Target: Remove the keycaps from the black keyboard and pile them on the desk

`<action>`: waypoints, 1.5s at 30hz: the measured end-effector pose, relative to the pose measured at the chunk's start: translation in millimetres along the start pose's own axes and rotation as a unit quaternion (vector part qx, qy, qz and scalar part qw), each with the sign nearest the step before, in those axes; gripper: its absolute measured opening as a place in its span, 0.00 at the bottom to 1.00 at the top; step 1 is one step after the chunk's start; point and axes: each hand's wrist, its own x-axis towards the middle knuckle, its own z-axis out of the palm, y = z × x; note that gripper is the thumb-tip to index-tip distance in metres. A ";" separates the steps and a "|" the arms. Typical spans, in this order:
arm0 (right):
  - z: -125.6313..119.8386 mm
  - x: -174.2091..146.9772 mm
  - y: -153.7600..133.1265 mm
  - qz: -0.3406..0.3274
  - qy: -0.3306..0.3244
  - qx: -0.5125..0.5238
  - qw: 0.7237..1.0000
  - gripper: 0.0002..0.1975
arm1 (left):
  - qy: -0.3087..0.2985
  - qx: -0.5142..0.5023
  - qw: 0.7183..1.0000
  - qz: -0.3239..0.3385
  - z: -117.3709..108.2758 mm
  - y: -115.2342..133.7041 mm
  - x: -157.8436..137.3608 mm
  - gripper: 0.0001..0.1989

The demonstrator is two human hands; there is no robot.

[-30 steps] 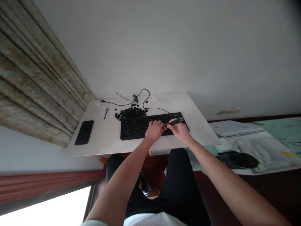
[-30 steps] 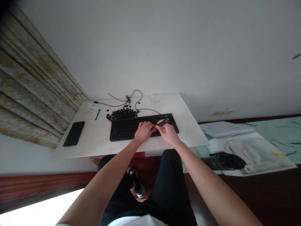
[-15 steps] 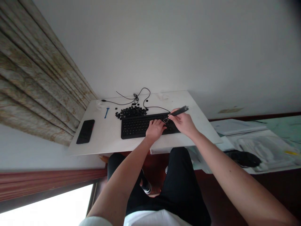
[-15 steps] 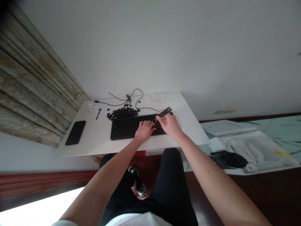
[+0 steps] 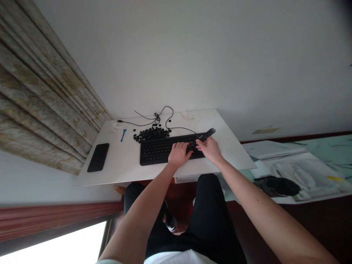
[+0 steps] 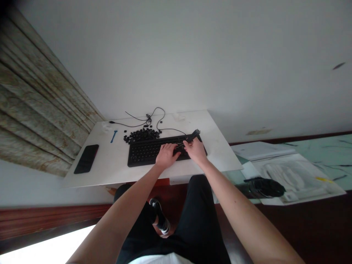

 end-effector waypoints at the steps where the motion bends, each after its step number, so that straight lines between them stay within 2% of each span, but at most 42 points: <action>1: 0.4 0.0 1.8 -0.004 -0.001 -0.012 1.000 0.13 | 0.004 -0.010 1.000 -0.009 0.3 0.2 0.2 0.20; 6: 3.6 -4.4 5.2 -0.016 -0.008 -0.084 0.996 0.09 | 0.020 -0.036 0.999 -0.027 0.9 1.4 0.8 0.28; 12: 6.4 -9.9 -8.1 -0.035 -0.020 -0.135 0.990 0.07 | -0.008 -0.004 1.000 0.002 -1.4 -0.6 2.0 0.13; 21: 7.0 -14.6 -8.7 -0.077 -0.017 -0.102 0.992 0.07 | -0.020 0.002 1.000 0.011 -1.4 -3.0 4.8 0.11; 28: 4.1 -6.8 3.4 -0.034 -0.036 -0.058 0.997 0.08 | -0.018 0.006 1.000 0.015 -0.7 -3.3 3.9 0.12; 45: 8.0 -4.8 5.0 0.055 -0.044 0.028 0.997 0.10 | -0.015 0.042 0.999 0.029 0.0 -1.1 3.3 0.11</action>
